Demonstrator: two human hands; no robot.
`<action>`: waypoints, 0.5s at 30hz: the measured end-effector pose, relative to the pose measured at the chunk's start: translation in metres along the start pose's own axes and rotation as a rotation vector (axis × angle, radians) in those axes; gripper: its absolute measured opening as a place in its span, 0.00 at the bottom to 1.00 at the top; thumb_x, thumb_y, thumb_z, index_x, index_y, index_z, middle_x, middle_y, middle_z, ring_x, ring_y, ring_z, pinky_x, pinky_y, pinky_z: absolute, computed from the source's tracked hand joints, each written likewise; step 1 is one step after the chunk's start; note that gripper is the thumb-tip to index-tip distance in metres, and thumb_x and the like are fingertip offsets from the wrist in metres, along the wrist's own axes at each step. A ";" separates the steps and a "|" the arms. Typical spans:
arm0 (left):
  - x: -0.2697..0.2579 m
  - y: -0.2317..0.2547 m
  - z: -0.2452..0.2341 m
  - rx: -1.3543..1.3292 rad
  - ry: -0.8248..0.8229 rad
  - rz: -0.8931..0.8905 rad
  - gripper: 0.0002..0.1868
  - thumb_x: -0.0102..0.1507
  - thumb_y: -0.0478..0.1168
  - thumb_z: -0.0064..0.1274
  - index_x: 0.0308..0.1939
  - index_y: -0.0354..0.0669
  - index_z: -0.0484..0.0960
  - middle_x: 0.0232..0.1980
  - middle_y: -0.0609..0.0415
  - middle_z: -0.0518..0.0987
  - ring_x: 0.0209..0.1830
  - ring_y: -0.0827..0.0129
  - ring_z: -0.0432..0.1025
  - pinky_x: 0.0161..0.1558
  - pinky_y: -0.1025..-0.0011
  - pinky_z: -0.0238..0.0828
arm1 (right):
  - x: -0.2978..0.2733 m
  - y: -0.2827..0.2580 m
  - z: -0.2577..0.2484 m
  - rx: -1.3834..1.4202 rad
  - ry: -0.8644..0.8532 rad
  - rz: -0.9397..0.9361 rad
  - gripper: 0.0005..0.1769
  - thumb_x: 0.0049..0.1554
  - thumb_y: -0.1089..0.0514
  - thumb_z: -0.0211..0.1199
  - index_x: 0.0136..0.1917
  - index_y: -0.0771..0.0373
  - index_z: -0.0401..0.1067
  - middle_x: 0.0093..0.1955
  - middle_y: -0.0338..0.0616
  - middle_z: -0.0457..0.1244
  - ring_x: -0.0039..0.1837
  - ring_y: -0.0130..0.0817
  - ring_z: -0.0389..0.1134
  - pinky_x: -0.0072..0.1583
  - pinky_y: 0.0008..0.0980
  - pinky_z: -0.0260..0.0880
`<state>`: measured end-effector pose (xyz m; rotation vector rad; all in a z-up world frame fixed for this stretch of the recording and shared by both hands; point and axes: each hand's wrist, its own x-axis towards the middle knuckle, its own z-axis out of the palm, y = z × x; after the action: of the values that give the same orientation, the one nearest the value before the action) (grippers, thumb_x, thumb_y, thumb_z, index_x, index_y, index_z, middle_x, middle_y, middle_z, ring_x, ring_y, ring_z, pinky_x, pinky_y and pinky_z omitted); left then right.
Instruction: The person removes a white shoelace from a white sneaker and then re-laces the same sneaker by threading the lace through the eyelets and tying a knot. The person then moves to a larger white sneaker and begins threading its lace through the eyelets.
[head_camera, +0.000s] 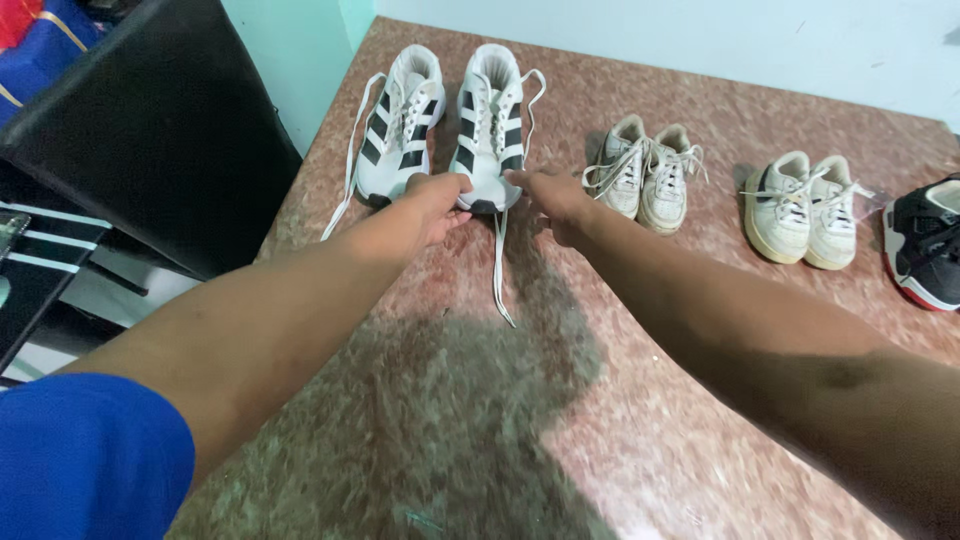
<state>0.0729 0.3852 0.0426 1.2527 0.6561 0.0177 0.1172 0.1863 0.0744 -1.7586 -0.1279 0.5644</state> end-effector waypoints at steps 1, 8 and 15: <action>-0.006 0.000 0.002 0.005 -0.012 0.016 0.19 0.56 0.34 0.59 0.51 0.35 0.78 0.46 0.48 0.80 0.43 0.60 0.76 0.44 0.64 0.76 | -0.007 -0.001 -0.003 0.029 0.012 0.016 0.18 0.57 0.46 0.65 0.54 0.60 0.73 0.47 0.38 0.64 0.45 0.31 0.62 0.45 0.37 0.60; -0.062 -0.015 0.037 0.005 -0.073 0.066 0.17 0.56 0.35 0.60 0.47 0.35 0.79 0.42 0.47 0.80 0.39 0.60 0.75 0.37 0.66 0.76 | -0.056 -0.010 -0.034 0.221 0.058 0.052 0.18 0.56 0.46 0.66 0.55 0.57 0.73 0.52 0.41 0.66 0.54 0.35 0.67 0.55 0.37 0.65; -0.119 -0.067 0.086 0.065 -0.184 0.048 0.13 0.57 0.37 0.59 0.44 0.37 0.79 0.40 0.51 0.80 0.36 0.66 0.74 0.36 0.68 0.75 | -0.108 0.029 -0.078 0.286 0.142 0.103 0.17 0.55 0.50 0.69 0.55 0.56 0.74 0.51 0.42 0.66 0.52 0.38 0.69 0.52 0.39 0.69</action>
<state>-0.0065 0.2456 0.0505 1.3150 0.4701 -0.0789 0.0511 0.0691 0.0925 -1.5257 0.1373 0.5034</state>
